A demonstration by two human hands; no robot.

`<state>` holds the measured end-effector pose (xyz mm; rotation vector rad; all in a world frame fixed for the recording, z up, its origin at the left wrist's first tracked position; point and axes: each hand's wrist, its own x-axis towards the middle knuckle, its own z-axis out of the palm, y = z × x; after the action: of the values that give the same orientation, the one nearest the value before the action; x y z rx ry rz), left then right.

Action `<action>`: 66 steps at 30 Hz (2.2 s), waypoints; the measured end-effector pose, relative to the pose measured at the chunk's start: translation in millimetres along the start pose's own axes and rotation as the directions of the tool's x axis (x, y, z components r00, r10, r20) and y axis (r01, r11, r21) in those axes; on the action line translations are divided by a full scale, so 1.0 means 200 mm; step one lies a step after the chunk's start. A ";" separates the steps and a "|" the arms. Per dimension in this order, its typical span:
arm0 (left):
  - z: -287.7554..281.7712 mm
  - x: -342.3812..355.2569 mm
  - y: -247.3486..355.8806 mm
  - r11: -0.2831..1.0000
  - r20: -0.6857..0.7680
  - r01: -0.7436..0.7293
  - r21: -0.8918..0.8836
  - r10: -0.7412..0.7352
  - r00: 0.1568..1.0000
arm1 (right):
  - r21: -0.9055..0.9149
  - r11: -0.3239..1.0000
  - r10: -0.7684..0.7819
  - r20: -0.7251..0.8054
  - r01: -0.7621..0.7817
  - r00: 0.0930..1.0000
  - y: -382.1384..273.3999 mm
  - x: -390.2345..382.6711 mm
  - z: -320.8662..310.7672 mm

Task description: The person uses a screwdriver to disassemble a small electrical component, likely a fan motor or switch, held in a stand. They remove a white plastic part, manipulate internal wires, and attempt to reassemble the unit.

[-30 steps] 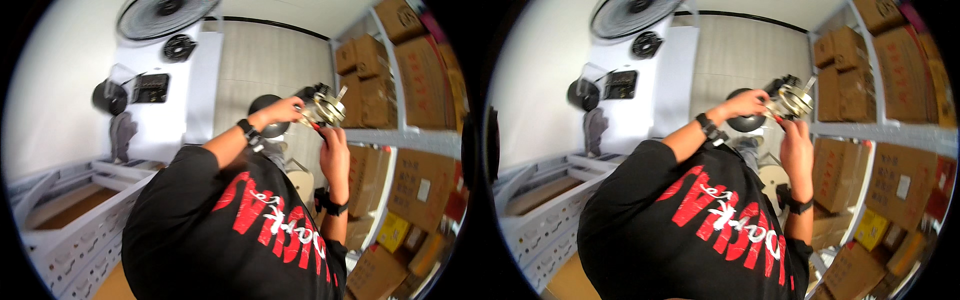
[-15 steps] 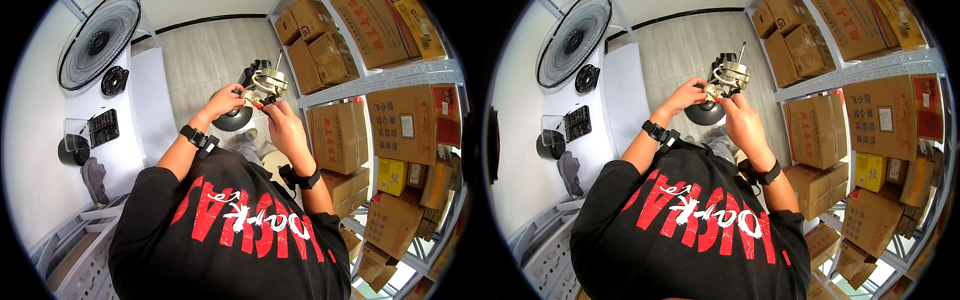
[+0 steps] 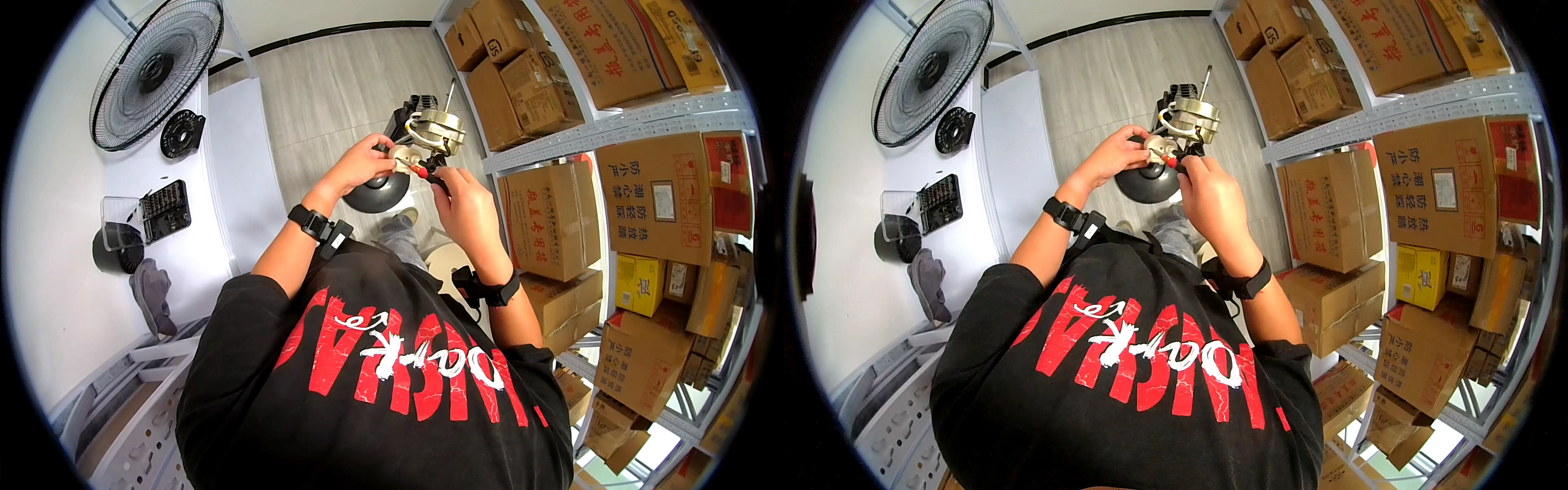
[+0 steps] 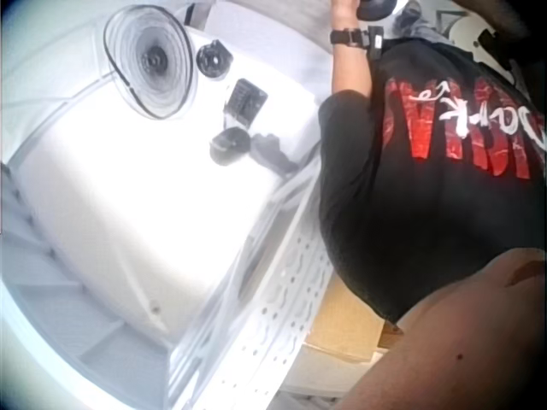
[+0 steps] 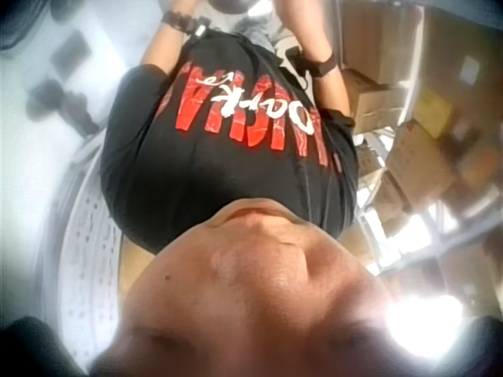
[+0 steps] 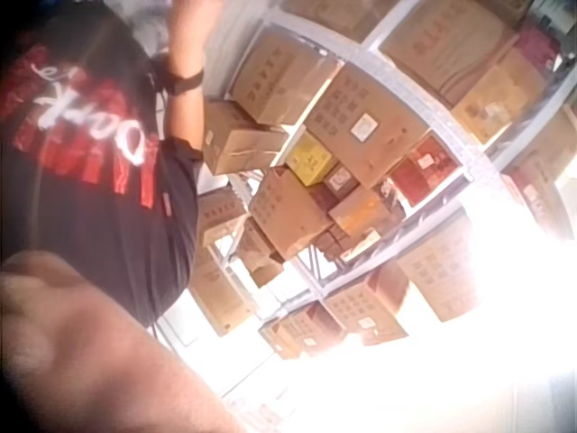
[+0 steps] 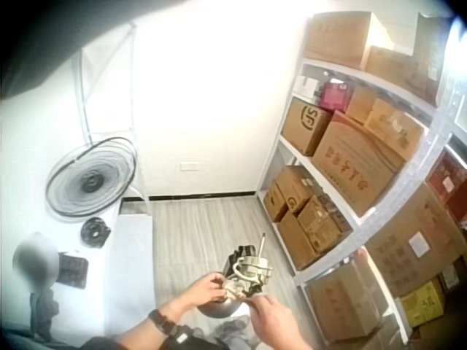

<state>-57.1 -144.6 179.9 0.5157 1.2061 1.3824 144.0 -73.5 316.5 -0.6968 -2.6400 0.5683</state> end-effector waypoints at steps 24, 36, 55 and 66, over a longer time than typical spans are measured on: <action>-0.01 0.01 0.01 0.999 0.039 0.028 0.020 -0.028 0.999 | 0.040 0.999 0.004 -0.039 -0.002 0.999 0.01 -0.03 -0.03; 0.02 0.00 0.03 0.996 0.017 0.013 0.085 -0.015 1.000 | 0.019 1.000 0.022 -0.025 -0.022 0.999 0.00 -0.03 -0.04; 0.06 0.00 0.01 0.997 -0.006 0.000 0.082 0.001 1.000 | 0.053 0.998 -0.009 -0.060 0.013 0.998 0.02 -0.06 -0.03; 0.08 -0.01 0.01 0.991 -0.020 -0.031 0.127 0.034 0.999 | -0.210 0.971 -0.093 0.089 0.110 0.992 0.02 -0.03 -0.03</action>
<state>-44.2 -140.7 187.8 0.6126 1.3147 1.3476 152.5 -70.9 317.4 -0.6062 -2.8198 0.2893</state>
